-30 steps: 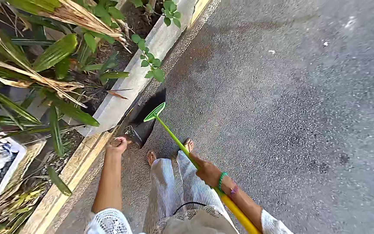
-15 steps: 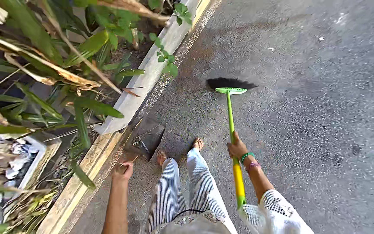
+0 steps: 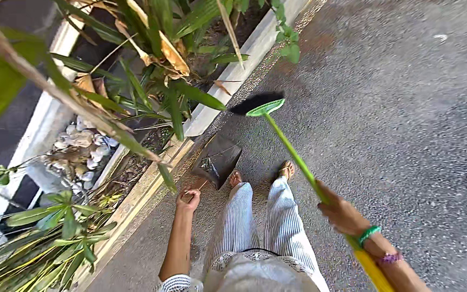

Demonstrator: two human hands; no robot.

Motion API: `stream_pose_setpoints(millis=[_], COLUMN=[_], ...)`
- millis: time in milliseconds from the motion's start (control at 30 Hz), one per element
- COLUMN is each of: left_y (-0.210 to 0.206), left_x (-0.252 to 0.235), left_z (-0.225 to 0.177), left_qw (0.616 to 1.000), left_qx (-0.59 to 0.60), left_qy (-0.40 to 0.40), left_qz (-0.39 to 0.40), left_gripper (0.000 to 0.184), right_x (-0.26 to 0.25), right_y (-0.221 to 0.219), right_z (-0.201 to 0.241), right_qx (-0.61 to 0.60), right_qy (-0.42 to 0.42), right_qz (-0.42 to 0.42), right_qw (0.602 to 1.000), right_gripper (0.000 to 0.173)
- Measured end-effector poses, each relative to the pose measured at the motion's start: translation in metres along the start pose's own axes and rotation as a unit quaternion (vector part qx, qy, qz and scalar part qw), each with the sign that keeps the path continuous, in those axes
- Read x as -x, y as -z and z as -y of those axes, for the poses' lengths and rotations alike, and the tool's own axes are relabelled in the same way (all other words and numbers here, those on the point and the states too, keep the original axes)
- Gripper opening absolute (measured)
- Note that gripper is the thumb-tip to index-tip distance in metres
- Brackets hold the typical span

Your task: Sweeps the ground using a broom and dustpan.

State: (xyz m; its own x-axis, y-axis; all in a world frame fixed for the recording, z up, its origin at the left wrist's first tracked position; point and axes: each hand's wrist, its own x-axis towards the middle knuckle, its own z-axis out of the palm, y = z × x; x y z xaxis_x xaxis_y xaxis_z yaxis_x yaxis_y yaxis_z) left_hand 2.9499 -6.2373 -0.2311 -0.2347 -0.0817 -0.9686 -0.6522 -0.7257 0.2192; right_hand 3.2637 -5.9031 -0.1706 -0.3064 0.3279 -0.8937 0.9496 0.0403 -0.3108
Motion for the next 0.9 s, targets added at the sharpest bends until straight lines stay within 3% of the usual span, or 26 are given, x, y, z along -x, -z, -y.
stream_pose_setpoints(millis=[167, 300, 433, 533, 633, 733, 800, 900], left_y=[0.035, 0.043, 0.033, 0.017, 0.001, -0.005, -0.004, -0.006], left_x=[0.000, -0.008, -0.027, -0.041, -0.047, -0.053, -0.056, -0.055], left_z=[-0.043, -0.067, -0.075, -0.076, -0.081, -0.092, -0.097, -0.095], left_qw=[1.000, 0.999, 0.998, 0.994, 0.988, 0.990, 0.993, 0.993], left_qx=[0.016, 0.033, 0.010, -0.031, -0.068, -0.055, -0.041, -0.040], left_qy=[-0.013, -0.037, -0.062, -0.094, -0.125, -0.118, -0.104, -0.103], left_qz=[0.002, -0.016, -0.031, -0.051, -0.061, -0.051, -0.038, -0.035], left_gripper=[0.035, 0.040, 0.036, 0.030, 0.022, 0.031, 0.037, 0.038], right_x=[-0.100, -0.152, -0.111, -0.050, 0.005, 0.041, 0.038, -0.011], right_y=[0.041, -0.009, -0.128, -0.170, -0.156, -0.122, -0.091, -0.044], right_z=[0.055, 0.091, 0.096, 0.084, 0.070, 0.047, 0.034, 0.035], right_qx=[-0.014, 0.017, 0.147, 0.186, 0.159, 0.118, 0.083, 0.032], right_qy=[-0.013, -0.017, -0.018, -0.023, -0.015, -0.034, -0.039, -0.073], right_qz=[-0.086, -0.093, 0.063, 0.173, 0.191, 0.116, 0.032, -0.051], right_qw=[0.996, 0.995, 0.987, 0.967, 0.968, 0.986, 0.995, 0.996], right_gripper=[0.074, 0.078, 0.095, 0.092, 0.087, 0.088, 0.087, 0.085])
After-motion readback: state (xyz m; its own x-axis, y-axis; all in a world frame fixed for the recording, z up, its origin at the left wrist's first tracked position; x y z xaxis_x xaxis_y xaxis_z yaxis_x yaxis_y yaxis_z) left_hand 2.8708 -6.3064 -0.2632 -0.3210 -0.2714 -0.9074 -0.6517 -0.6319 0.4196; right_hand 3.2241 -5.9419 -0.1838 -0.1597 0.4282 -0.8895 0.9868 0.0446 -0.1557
